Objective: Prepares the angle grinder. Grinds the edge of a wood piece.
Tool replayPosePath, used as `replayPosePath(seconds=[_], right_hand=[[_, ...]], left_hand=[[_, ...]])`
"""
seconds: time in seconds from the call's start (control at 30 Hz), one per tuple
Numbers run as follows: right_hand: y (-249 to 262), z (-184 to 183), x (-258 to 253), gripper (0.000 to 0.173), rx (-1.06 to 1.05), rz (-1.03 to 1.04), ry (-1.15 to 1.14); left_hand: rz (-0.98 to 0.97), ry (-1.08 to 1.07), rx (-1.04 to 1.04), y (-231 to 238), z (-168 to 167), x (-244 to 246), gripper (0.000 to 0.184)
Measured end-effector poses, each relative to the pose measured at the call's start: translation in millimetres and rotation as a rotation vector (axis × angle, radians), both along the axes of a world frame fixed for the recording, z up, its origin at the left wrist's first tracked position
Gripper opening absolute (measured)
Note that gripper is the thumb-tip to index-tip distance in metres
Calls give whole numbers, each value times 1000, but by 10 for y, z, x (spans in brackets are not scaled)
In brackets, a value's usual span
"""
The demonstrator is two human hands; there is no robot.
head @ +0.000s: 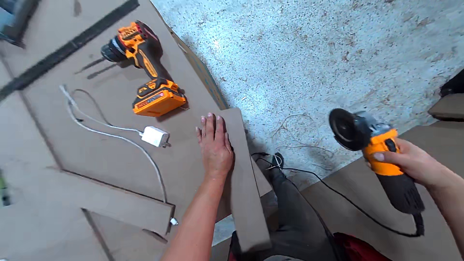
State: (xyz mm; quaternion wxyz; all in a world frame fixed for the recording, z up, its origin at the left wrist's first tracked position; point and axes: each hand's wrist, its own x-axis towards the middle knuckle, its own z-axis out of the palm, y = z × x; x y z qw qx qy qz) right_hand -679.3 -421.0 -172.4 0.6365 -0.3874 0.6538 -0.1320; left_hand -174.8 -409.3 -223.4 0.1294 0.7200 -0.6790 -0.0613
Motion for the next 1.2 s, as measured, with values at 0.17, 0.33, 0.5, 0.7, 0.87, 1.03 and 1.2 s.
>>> replayPosePath(seconds=[0.17, 0.33, 0.5, 0.7, 0.87, 1.03, 1.2], right_hand=[[1150, -6, -237, 60, -71, -250, -96], [2234, 94, -116, 67, -69, -443, -73], [2865, 140, 216, 72, -51, -553, -84], [3027, 4, 651, 71, 14, -591, -86], [2945, -160, 957, 64, 12, -526, -203], [2926, -267, 1116, 56, 25, -480, -232], [2990, -307, 1217, 52, 29, -519, -278]], left_hand=[[-574, 26, 121, 558, 492, 208, 59], [-1125, 53, 592, 1440, 589, 332, 106], [-1115, -21, 409, 1198, 282, 66, 100], [-940, -42, 229, 847, 136, -258, 112], [-980, -25, 187, 855, 72, -514, 126], [-998, -35, 122, 796, -147, -560, 122], [-970, -50, 31, 792, -217, -556, 123]])
